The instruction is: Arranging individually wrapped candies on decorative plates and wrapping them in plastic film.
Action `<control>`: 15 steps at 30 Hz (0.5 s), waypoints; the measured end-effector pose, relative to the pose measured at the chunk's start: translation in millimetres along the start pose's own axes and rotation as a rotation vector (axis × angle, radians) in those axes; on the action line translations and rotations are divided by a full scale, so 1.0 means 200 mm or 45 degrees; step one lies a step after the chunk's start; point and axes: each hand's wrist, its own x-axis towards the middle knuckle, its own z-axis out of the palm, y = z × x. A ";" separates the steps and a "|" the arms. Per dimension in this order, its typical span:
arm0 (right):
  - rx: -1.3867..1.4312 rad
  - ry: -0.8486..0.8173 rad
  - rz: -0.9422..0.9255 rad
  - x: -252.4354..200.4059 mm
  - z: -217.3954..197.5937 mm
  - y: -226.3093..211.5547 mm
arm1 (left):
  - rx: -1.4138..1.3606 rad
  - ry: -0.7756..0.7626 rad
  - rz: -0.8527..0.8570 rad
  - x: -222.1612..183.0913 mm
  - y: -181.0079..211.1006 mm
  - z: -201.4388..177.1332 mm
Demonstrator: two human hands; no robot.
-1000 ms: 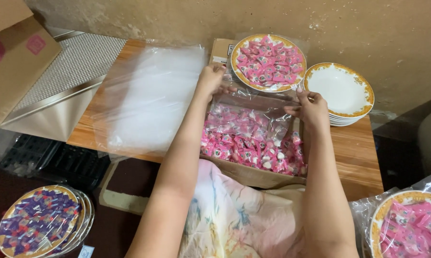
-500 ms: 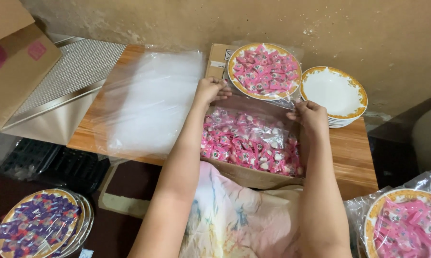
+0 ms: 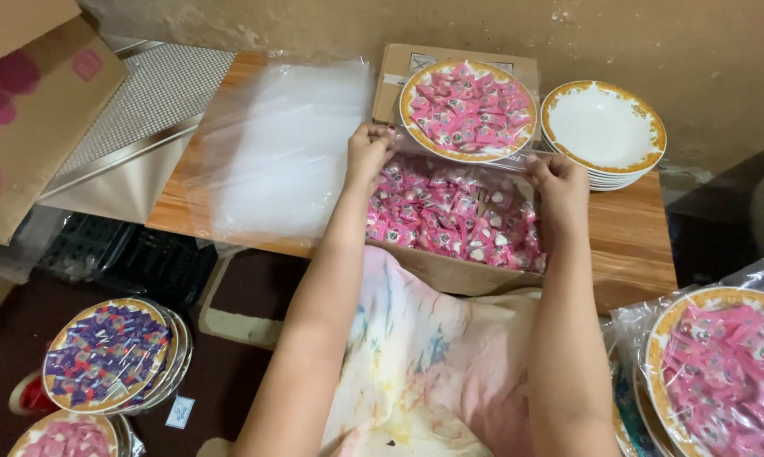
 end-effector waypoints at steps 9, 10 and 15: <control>0.148 0.034 0.014 0.27 -0.22 0.57 | -0.592 0.048 -0.076 -0.24 0.14 0.07; 0.145 0.032 0.018 0.20 -0.19 0.48 | -0.593 0.053 -0.080 -0.24 0.13 0.07; 0.111 -0.155 0.363 0.14 -0.13 0.36 | -0.798 0.084 -0.139 -0.26 0.16 0.10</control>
